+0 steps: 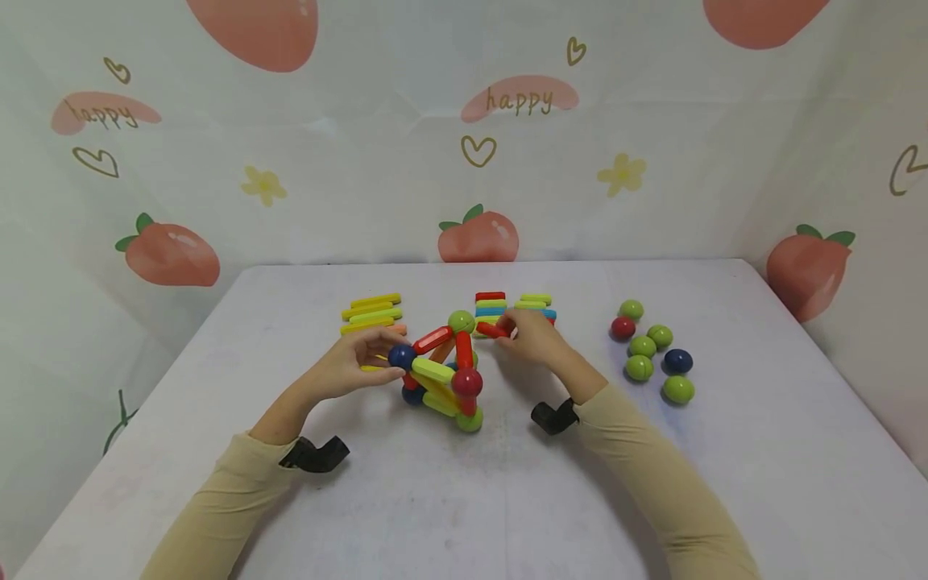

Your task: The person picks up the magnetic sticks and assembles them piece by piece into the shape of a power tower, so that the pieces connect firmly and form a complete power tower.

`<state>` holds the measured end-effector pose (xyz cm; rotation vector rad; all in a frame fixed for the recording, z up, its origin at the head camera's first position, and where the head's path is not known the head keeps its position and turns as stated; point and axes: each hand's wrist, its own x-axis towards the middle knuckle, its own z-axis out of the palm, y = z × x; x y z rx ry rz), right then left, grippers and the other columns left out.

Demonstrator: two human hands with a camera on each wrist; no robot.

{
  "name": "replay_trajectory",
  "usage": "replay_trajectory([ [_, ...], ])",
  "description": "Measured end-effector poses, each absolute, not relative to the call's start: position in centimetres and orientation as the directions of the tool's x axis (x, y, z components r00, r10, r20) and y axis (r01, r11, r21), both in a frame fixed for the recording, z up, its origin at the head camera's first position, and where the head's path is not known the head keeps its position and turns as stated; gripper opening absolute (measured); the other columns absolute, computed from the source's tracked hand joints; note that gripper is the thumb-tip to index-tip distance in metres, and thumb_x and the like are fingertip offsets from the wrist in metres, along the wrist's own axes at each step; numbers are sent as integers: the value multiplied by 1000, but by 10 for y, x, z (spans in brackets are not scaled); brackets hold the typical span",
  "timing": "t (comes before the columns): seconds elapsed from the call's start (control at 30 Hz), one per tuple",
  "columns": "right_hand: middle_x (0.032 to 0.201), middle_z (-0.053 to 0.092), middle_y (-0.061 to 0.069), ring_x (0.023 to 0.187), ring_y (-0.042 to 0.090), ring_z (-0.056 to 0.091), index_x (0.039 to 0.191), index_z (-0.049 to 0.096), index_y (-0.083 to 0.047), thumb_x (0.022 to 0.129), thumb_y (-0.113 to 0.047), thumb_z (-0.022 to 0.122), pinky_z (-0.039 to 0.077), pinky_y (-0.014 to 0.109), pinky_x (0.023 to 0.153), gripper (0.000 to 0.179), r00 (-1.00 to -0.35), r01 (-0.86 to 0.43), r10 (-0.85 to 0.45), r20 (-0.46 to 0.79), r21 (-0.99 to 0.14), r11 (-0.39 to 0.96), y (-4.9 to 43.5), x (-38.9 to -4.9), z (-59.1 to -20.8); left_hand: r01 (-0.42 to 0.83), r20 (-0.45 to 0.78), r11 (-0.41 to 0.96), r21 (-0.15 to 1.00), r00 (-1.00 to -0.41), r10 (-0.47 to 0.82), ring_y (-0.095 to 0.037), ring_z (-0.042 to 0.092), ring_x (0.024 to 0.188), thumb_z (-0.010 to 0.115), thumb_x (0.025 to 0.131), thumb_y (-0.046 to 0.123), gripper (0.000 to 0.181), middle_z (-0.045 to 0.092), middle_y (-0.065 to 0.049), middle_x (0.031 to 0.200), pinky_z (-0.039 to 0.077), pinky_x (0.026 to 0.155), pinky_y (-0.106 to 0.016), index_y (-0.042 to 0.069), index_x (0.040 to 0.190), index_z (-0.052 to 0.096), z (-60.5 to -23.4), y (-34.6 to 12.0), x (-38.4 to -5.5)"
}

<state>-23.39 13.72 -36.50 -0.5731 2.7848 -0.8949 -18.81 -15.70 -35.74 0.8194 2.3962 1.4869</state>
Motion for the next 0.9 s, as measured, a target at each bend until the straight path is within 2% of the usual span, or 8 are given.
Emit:
replay_trajectory([
  [0.17, 111, 62, 22, 93, 33, 61, 113, 54, 3, 88, -13, 62, 56, 40, 79, 31, -933, -310, -349, 82, -675, 670, 148, -232, -346, 341, 118, 325, 882, -827, 550, -21, 63, 94, 70, 81, 7, 35, 62, -15, 104, 55, 84, -28, 2, 114, 59, -359, -152, -189],
  [0.27, 115, 60, 21, 100, 33, 61, 117, 51, 2, 89, -16, 61, 55, 42, 83, 34, -941, -292, -324, 102, -729, 619, 150, -229, -335, 340, 120, 316, 886, -826, 551, -22, 63, 97, 69, 82, 7, 35, 63, -15, 107, 55, 85, -26, 2, 115, 58, -359, -148, -189],
  [0.57, 113, 61, 18, 103, 30, 62, 116, 50, 0, 89, -16, 63, 56, 28, 80, 34, -924, -327, -338, 177, -824, 463, 143, -216, -321, 338, 134, 284, 897, -821, 555, -24, 62, 99, 68, 82, 6, 35, 61, -16, 109, 55, 85, -26, 1, 116, 58, -360, -135, -189],
  [0.9, 113, 62, 18, 102, 30, 62, 115, 51, 0, 88, -13, 63, 56, 32, 83, 32, -911, -344, -368, 186, -836, 428, 142, -215, -324, 351, 135, 290, 890, -811, 569, -25, 62, 102, 66, 85, 8, 36, 62, -15, 111, 54, 88, -29, 3, 119, 57, -363, -128, -190],
])
